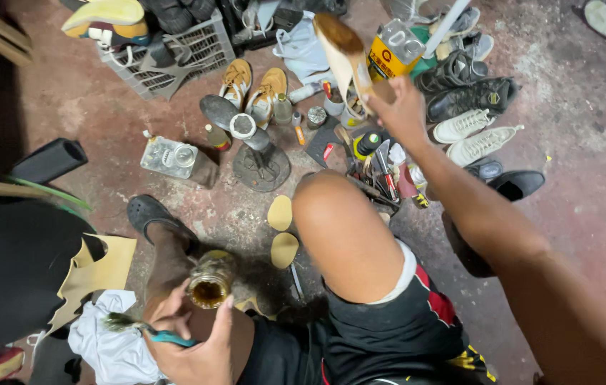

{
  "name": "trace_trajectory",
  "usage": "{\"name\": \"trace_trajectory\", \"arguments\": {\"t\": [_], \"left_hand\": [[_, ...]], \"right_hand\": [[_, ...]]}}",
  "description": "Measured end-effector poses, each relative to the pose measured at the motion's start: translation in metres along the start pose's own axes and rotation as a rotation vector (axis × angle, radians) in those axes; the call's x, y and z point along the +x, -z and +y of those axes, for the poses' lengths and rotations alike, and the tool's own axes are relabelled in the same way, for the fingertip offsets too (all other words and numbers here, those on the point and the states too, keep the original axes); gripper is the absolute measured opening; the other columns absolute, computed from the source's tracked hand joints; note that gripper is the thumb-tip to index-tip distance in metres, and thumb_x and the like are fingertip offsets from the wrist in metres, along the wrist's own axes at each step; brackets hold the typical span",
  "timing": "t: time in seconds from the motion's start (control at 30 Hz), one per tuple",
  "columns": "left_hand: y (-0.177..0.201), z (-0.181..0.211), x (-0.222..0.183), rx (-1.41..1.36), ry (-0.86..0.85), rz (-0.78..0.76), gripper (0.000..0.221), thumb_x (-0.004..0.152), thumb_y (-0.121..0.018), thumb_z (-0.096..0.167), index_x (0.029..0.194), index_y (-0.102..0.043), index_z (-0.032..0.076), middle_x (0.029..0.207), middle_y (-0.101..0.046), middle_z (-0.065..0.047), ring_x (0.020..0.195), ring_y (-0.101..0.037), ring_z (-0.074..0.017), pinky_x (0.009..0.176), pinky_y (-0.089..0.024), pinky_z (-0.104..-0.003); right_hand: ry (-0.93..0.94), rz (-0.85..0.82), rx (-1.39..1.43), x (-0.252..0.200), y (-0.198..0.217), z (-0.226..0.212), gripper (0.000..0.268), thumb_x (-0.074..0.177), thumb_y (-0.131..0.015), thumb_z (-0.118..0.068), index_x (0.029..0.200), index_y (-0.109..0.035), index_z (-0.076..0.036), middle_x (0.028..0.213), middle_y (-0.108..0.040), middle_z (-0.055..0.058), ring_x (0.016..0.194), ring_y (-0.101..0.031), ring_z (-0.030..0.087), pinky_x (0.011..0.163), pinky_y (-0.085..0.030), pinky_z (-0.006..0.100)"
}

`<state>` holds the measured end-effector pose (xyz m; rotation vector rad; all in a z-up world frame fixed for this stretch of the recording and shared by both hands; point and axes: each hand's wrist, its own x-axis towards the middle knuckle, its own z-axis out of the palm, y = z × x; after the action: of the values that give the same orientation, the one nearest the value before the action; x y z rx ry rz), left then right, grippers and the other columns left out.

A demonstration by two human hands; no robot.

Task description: The person applies adhesive to the sole and heel of a white shoe using a small brush, spreading the liquid across the surface while holding the shoe by hand.

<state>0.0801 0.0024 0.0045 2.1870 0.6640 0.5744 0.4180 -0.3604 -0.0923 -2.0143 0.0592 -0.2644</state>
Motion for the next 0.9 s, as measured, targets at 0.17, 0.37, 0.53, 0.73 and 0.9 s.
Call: {"name": "trace_trajectory", "arguments": {"t": [0.17, 0.37, 0.53, 0.73, 0.9], "left_hand": [[-0.036, -0.022, 0.025, -0.019, -0.026, 0.057, 0.06, 0.058, -0.096, 0.003, 0.108, -0.064, -0.006, 0.108, -0.069, -0.019, 0.077, -0.058, -0.0203, 0.069, -0.045, -0.03], [-0.073, -0.072, 0.047, -0.368, 0.047, -0.282, 0.046, 0.068, -0.088, -0.003, 0.106, -0.062, -0.002, 0.108, -0.075, -0.017, 0.096, -0.076, -0.0197, 0.088, -0.06, -0.033], [-0.092, -0.095, 0.062, -0.217, 0.146, -0.418, 0.056, 0.063, -0.09, -0.001, 0.114, -0.066, -0.003, 0.106, -0.076, -0.016, 0.096, -0.076, -0.0195, 0.091, -0.058, -0.031], [-0.091, -0.098, 0.059, -0.086, 0.148, -0.359, 0.068, 0.058, -0.091, 0.003, 0.121, -0.067, -0.002, 0.105, -0.077, -0.012, 0.096, -0.076, -0.017, 0.095, -0.056, -0.028], [-0.096, -0.071, 0.071, -0.25, 0.13, -0.344, 0.068, 0.061, -0.09, 0.007, 0.124, -0.067, -0.003, 0.106, -0.077, -0.009, 0.098, -0.075, -0.0138, 0.096, -0.056, -0.026]], "right_hand": [[-0.191, 0.091, 0.105, 0.089, -0.022, 0.019, 0.053, 0.083, -0.091, -0.028, 0.106, -0.053, -0.001, 0.085, -0.067, 0.005, 0.058, -0.069, 0.013, 0.045, -0.055, 0.028], [-0.168, 0.193, -0.219, 0.19, -0.052, 0.039, 0.055, 0.078, -0.087, -0.038, 0.107, -0.058, -0.001, 0.09, -0.07, 0.013, 0.064, -0.074, 0.024, 0.056, -0.06, 0.037], [0.159, 0.355, -0.594, 0.246, -0.072, 0.055, 0.064, 0.076, -0.096, -0.051, 0.103, -0.069, 0.001, 0.098, -0.071, 0.024, 0.09, -0.07, 0.043, 0.078, -0.054, 0.049], [0.225, 0.226, -0.573, 0.201, -0.051, 0.077, 0.058, 0.092, -0.091, -0.039, 0.121, -0.06, 0.001, 0.105, -0.071, 0.021, 0.095, -0.071, 0.038, 0.081, -0.055, 0.05], [0.32, 0.026, -0.137, 0.081, -0.008, 0.064, 0.042, 0.103, -0.083, -0.012, 0.127, -0.05, -0.001, 0.112, -0.073, 0.015, 0.102, -0.073, 0.02, 0.085, -0.059, 0.032]]}}
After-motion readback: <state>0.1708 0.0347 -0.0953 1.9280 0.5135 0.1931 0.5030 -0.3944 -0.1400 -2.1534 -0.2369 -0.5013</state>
